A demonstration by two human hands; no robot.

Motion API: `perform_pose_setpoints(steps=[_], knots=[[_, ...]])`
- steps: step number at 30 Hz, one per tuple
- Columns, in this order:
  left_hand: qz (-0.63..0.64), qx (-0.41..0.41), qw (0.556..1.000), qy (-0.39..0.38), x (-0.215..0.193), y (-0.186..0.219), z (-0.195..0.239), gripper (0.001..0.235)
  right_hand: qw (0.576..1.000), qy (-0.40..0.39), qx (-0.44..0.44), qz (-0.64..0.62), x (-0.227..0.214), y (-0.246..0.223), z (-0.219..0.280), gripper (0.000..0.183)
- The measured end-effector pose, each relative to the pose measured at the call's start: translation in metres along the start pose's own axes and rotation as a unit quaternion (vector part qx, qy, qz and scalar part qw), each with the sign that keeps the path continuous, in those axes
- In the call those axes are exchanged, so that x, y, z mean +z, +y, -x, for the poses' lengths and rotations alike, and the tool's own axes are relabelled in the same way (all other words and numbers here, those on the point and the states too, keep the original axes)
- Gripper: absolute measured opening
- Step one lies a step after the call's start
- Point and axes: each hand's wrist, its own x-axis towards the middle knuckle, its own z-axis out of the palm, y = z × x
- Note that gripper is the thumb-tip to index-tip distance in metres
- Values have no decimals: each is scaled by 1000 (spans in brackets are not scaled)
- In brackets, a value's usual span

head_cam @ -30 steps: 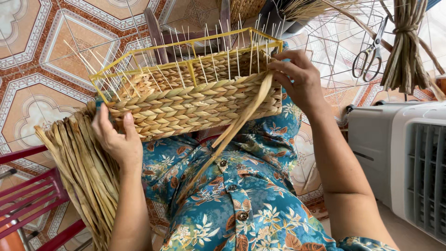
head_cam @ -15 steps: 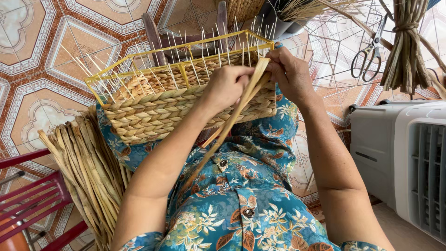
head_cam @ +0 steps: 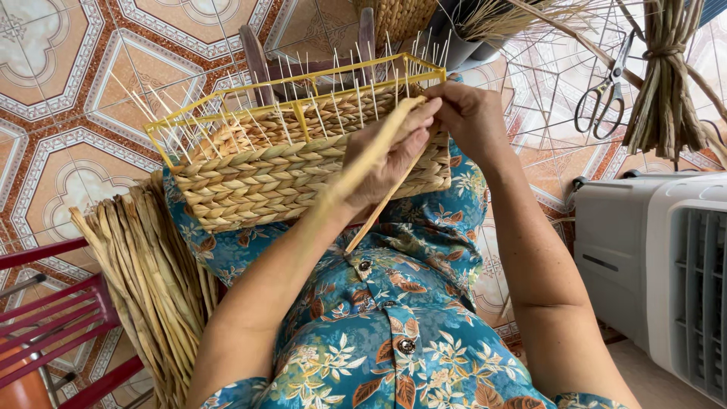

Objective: The person weaves dried palm leaves into a rectangular basket using a yellow wire frame. They repeatedly thread the leaves through the vertical wires, pull them tight, and adjust the weave to maintain even tension and alignment.

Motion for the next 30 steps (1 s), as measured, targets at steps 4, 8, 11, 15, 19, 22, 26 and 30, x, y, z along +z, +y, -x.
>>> perform_pose_setpoints(steps=[4, 8, 11, 15, 19, 22, 26, 30], knots=[[-162, -34, 985, 47, -22, 30, 9, 48, 991, -10, -83, 104, 0, -6, 4, 11], [-265, -186, 946, -30, -43, 31, 12, 57, 985, -35, -119, 118, -4, -13, 10, 21], [-323, -141, 936, -26, -55, 20, 9, 53, 994, -21, -62, 85, 0, -14, 10, 20], [-462, -10, 887, 16, -66, 14, -5, 30, 999, -3, 12, -42, 10, -7, 7, 11], [-380, 9, 916, -126, -72, 39, -15, 17, 998, 13, -26, -58, 10, 0, 4, 14], [-229, -271, 877, -324, -79, 69, -5, 14, 999, 15, -40, -19, 7, 2, 4, 13], [-333, -269, 853, -298, -105, 63, -6, 10, 999, 1, -38, -1, 6, -2, 5, 11], [-306, -127, 928, -170, -85, 51, -1, 42, 998, -22, 45, 22, -5, -13, -6, 14]])
